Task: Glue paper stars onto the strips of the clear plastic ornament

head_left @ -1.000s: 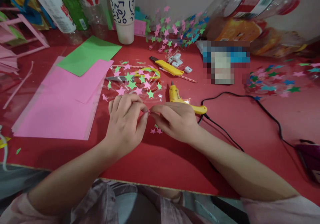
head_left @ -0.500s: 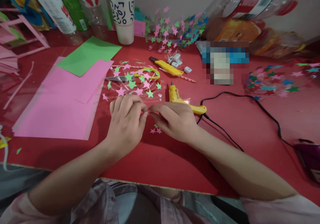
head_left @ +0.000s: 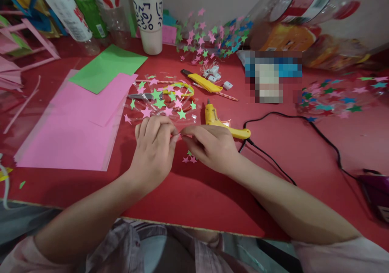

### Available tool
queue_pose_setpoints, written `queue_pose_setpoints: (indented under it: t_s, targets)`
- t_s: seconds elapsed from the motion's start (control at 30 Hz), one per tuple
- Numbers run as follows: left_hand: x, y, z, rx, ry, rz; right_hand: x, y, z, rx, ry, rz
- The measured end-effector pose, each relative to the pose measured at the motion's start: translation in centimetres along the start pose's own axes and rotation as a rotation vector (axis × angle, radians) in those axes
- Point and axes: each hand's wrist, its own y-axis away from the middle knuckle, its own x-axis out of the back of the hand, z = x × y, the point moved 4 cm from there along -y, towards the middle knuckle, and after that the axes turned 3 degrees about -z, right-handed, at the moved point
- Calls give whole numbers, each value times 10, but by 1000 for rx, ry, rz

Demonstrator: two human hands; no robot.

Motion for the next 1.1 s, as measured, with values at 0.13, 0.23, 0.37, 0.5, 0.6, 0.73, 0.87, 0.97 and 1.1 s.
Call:
queue_pose_setpoints:
  t_s: [0.13,0.23,0.37,0.5,0.6,0.73,0.87,0.97,1.1]
  targets:
    - [0,0,0,-6,-2,-10,0,0,1,-29,-48,-9]
    - [3,-2,-1,-20,-17,-6,-2,0,2,-49,-59,-40]
    - [4,-3,-1,-33,-38,-12,-3,1,3,-68,-53,-81]
    - [4,-3,-3,-36,-38,-11,-3,1,4,-51,-38,-72]
    - [3,-2,-3,-51,-53,-4,-3,2,4,-49,-36,-63]
    - [4,-2,-3,-53,-54,2,-2,1,3,-55,-33,-57]
    - [5,-3,-3,-41,-10,0,-1,1,1,-39,-9,-42]
    - [5,-4,-3,-18,8,-2,-1,1,0,-16,5,-31]
    - [5,-4,-2,3,22,12,-2,1,0,-9,17,-37]
